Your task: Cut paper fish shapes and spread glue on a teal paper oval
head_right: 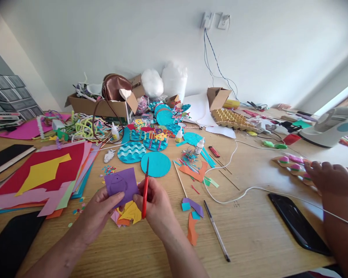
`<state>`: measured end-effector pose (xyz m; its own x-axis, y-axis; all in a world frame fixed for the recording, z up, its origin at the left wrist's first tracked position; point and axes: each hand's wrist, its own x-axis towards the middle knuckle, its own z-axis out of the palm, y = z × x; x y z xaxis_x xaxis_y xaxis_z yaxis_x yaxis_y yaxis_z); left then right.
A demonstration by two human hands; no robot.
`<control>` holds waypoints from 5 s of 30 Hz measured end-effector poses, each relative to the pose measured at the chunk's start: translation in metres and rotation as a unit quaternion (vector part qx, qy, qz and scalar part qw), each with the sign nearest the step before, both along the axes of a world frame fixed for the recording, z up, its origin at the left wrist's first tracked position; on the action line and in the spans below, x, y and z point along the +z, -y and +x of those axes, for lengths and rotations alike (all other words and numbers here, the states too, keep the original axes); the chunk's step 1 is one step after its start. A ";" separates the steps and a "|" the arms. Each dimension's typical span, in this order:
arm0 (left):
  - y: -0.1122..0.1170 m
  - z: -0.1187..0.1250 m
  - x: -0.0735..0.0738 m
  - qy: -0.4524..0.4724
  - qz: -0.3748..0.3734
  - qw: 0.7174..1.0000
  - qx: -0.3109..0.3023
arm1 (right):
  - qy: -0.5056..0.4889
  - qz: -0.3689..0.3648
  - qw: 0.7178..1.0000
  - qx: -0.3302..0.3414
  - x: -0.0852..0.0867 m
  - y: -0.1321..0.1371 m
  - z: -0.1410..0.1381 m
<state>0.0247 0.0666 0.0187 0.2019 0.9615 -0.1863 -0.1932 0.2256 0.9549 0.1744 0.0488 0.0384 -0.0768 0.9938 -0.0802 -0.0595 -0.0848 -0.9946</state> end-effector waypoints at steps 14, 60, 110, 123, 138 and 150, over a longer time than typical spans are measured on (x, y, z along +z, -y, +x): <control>-0.008 -0.007 0.024 0.043 0.046 0.994 0.094 | 0.226 0.016 0.965 0.130 -0.004 0.031 -0.011; -0.005 -0.006 0.018 0.036 0.033 0.998 0.029 | 0.217 0.000 0.966 0.140 -0.007 0.027 -0.007; -0.005 -0.008 0.019 -0.003 0.008 0.999 -0.031 | 0.291 0.032 0.944 0.153 -0.012 0.030 0.002; -0.002 -0.015 0.019 -0.041 0.034 0.998 -0.039 | 0.279 0.022 0.947 0.158 -0.017 0.031 0.004; -0.003 -0.016 0.024 -0.066 0.033 0.994 -0.076 | 0.240 -0.002 0.956 0.167 -0.021 0.034 0.004; -0.004 -0.015 0.025 -0.067 0.034 0.994 -0.085 | 0.231 0.016 0.959 0.165 -0.020 0.034 0.005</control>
<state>0.0099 0.0708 0.0438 0.3400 0.9271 -0.1576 -0.0278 0.1774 0.9837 0.1798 0.0150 0.0180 -0.3511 0.9239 -0.1519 0.4137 0.0075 -0.9104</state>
